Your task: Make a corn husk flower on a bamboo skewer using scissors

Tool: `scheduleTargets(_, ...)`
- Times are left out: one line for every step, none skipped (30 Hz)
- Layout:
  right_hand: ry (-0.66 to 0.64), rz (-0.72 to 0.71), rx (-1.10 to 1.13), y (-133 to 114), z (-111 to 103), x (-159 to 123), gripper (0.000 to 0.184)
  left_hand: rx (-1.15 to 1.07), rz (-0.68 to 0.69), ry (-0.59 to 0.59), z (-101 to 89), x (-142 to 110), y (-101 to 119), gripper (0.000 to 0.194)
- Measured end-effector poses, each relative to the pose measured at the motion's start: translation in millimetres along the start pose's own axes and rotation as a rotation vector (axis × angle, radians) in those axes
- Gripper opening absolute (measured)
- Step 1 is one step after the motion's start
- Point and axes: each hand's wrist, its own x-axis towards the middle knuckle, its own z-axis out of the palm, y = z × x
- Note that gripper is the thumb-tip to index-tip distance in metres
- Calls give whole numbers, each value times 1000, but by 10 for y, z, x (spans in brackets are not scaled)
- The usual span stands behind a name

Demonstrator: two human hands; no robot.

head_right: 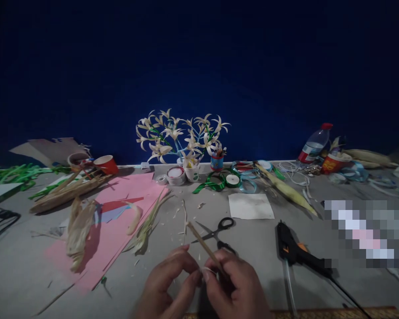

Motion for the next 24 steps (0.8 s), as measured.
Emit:
scheduleTargets(-12, -7, -14, 21, 13, -4, 21, 24, 31, -8, -2, 13, -8, 15)
scheduleTargets(-19, -26, -37, 44, 24, -6, 20, 44, 60, -22, -4, 22, -18, 15)
scheduleTargets(-16, -51, -65, 66, 32, -8, 18, 59, 88, -40, -7, 27, -28, 16)
scheduleTargets(-5, -78, -94, 85, 36, -7, 16, 72, 119, -55, -11, 28, -38, 16)
scheduleTargets(5, -103, -120, 99, 36, -5, 15, 81, 147, -66, -14, 26, -48, 17)
scheduleTargets(8, -125, -145, 111, 31, -1, 14, 88, 171, -68, -17, 21, -58, 18)
scheduleTargets(12, -147, -170, 122, 21, 5, 13, 94, 189, -63, -20, 16, -66, 19)
scheduleTargets(16, -167, -194, 135, 5, 13, 14, 102, 202, -58, -22, 9, -74, 20)
scheduleTargets(17, -187, -219, 152, -17, 20, 15, 112, 207, -51, -25, 3, -80, 20)
scheduleTargets(35, -203, -247, 174, -45, 27, 16, 123, 200, -48, -28, -4, -85, 20)
scheduleTargets(76, -213, -275, 199, -77, 33, 16, 135, 185, -44, -33, -10, -89, 19)
scheduleTargets(132, -205, -296, 222, -112, 37, 15, 148, 164, -39, -39, -15, -90, 19)
scheduleTargets(191, -177, -311, 239, -146, 40, 15, 161, 141, -34, -46, -19, -90, 18)
scheduleTargets(230, -136, -312, 244, -176, 43, 14, 170, 124, -31, -53, -20, -87, 18)
scheduleTargets(236, -103, -294, 234, -197, 46, 11, 173, 116, -32, -60, -19, -83, 18)
scheduleTargets(210, -79, -259, 207, -206, 50, 9, 171, 120, -40, -65, -15, -78, 17)
scheduleTargets(162, -68, -216, 166, -202, 58, 9, 166, 127, -47, -69, -9, -72, 18)
scheduleTargets(102, -68, -177, 117, -186, 70, 10, 161, 139, -53, -70, -1, -67, 18)
scheduleTargets(42, -80, -150, 64, -160, 87, 13, 158, 150, -55, -68, 9, -64, 19)
scheduleTargets(-7, -94, -139, 14, -128, 106, 13, 156, 161, -52, -65, 18, -62, 19)
scheduleTargets(-42, -103, -140, -28, -96, 127, 11, 153, 172, -48, -61, 26, -64, 19)
scheduleTargets(-70, -113, -151, -58, -66, 147, 11, 150, 185, -49, -57, 33, -68, 19)
scheduleTargets(-93, -129, -167, -77, -44, 163, 12, 147, 197, -54, -52, 38, -73, 19)
scheduleTargets(-109, -150, -189, -83, -32, 176, 14, 148, 209, -57, -47, 41, -80, 18)
